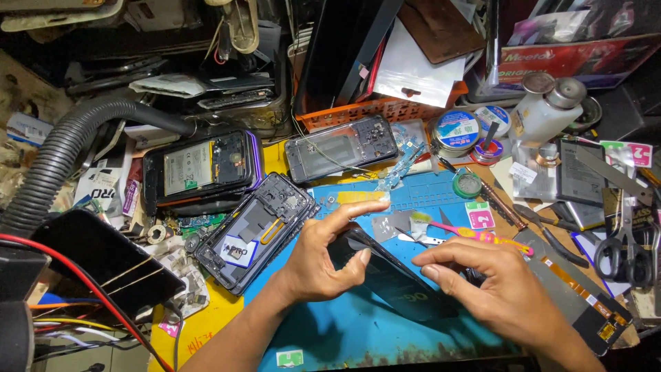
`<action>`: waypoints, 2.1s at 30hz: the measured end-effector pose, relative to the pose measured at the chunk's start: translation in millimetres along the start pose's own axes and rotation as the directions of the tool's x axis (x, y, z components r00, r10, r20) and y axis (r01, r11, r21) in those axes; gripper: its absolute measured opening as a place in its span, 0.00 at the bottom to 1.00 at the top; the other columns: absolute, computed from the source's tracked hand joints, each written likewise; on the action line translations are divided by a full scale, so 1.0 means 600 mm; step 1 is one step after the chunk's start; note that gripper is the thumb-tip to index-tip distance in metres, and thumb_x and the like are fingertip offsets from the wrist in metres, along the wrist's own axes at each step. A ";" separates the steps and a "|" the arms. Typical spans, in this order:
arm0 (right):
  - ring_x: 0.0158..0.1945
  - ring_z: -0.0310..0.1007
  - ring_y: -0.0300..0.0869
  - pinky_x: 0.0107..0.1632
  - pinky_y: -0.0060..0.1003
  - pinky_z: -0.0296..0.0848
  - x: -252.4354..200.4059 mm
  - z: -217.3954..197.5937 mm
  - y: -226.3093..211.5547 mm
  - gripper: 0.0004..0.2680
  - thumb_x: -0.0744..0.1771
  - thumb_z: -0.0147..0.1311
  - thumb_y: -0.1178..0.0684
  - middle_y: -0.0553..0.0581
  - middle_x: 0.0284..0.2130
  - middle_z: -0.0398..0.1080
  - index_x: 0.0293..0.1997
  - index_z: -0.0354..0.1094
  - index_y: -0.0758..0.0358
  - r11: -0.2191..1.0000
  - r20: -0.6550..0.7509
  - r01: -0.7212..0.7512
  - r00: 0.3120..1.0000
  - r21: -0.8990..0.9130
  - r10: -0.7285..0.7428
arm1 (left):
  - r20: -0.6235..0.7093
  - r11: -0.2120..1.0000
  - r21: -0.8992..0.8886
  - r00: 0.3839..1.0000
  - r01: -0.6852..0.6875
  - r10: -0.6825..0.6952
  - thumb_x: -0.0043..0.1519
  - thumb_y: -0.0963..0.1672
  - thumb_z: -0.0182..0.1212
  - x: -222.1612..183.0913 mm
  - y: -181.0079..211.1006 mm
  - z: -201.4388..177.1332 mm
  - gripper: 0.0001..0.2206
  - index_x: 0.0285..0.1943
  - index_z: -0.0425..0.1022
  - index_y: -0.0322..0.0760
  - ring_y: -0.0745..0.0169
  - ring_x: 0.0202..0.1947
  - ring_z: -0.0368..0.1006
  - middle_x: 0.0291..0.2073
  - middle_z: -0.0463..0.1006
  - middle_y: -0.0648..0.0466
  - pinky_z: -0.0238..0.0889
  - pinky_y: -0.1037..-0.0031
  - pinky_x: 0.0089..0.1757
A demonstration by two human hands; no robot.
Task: The person is preparing a new phone screen by peeling off protective films and then attempting to fit it into the phone's frame.
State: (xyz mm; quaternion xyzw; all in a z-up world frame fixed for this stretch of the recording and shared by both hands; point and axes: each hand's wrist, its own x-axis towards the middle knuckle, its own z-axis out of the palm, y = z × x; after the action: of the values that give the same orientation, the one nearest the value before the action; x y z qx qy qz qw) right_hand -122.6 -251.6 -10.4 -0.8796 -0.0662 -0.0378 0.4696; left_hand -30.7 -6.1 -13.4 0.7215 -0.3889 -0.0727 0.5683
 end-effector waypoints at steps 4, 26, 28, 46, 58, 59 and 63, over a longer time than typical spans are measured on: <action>0.34 0.81 0.33 0.35 0.28 0.77 -0.004 0.022 -0.037 0.06 0.61 0.65 0.50 0.48 0.33 0.83 0.36 0.82 0.54 0.999 -0.144 0.038 0.989 -0.032 -0.042 | 0.012 0.999 0.017 0.999 0.038 -0.038 0.57 0.43 0.57 -0.001 -0.009 0.003 0.17 0.56 0.77 0.41 0.70 0.21 0.65 0.34 0.79 0.57 0.59 0.79 0.29; 0.33 0.80 0.36 0.41 0.30 0.74 -0.004 0.050 -0.049 0.05 0.63 0.64 0.54 0.50 0.32 0.81 0.40 0.80 0.58 0.990 -0.218 0.141 0.965 -0.023 -0.143 | -0.040 1.000 0.005 0.999 -0.006 0.006 0.60 0.48 0.66 0.002 -0.024 0.010 0.08 0.35 0.75 0.42 0.72 0.20 0.68 0.23 0.75 0.61 0.61 0.79 0.27; 0.33 0.80 0.35 0.39 0.29 0.74 -0.009 0.044 -0.042 0.06 0.64 0.61 0.54 0.50 0.31 0.81 0.41 0.82 0.57 0.997 -0.194 0.072 0.979 0.001 -0.070 | -0.042 1.000 0.010 0.999 0.019 -0.019 0.60 0.48 0.67 0.003 -0.021 0.010 0.09 0.35 0.74 0.44 0.72 0.19 0.68 0.20 0.74 0.62 0.62 0.80 0.26; 0.35 0.79 0.33 0.31 0.27 0.72 -0.005 0.046 -0.017 0.05 0.60 0.68 0.53 0.48 0.31 0.81 0.35 0.82 0.56 1.000 -0.208 -0.016 0.978 -0.026 0.011 | 0.103 0.988 -0.016 0.983 0.153 -0.151 0.59 0.49 0.64 0.012 -0.025 -0.015 0.11 0.46 0.75 0.45 0.70 0.30 0.73 0.35 0.79 0.60 0.67 0.79 0.34; 0.23 0.66 0.31 0.29 0.29 0.65 0.072 0.041 -0.008 0.08 0.63 0.66 0.48 0.45 0.20 0.76 0.25 0.81 0.57 0.976 0.068 -0.189 0.981 0.110 0.182 | 0.106 0.994 0.003 0.989 0.108 -0.108 0.57 0.45 0.64 0.014 -0.031 -0.015 0.11 0.47 0.75 0.42 0.68 0.36 0.77 0.39 0.80 0.59 0.71 0.77 0.42; 0.26 0.72 0.35 0.30 0.33 0.72 0.073 0.041 0.000 0.05 0.62 0.66 0.52 0.52 0.20 0.78 0.28 0.82 0.59 0.973 0.072 -0.150 0.988 0.178 0.139 | 0.083 0.993 -0.082 0.993 0.090 -0.083 0.56 0.44 0.67 0.016 -0.037 -0.014 0.12 0.47 0.76 0.37 0.57 0.34 0.80 0.36 0.82 0.49 0.74 0.69 0.40; 0.33 0.80 0.43 0.35 0.40 0.80 0.072 0.032 0.008 0.05 0.63 0.64 0.58 0.60 0.26 0.84 0.36 0.85 0.62 0.947 0.133 -0.158 0.983 0.280 0.124 | 0.051 0.979 -0.182 0.996 0.086 -0.078 0.56 0.42 0.69 0.015 -0.054 -0.008 0.14 0.48 0.78 0.32 0.48 0.35 0.82 0.34 0.85 0.39 0.77 0.60 0.38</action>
State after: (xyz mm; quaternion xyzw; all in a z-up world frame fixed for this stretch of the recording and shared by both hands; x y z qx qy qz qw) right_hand -79.3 -235.1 -19.3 -0.8047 -0.0345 0.0563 0.5901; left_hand -6.4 -6.8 -37.1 0.6794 -0.3628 -0.1473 0.6206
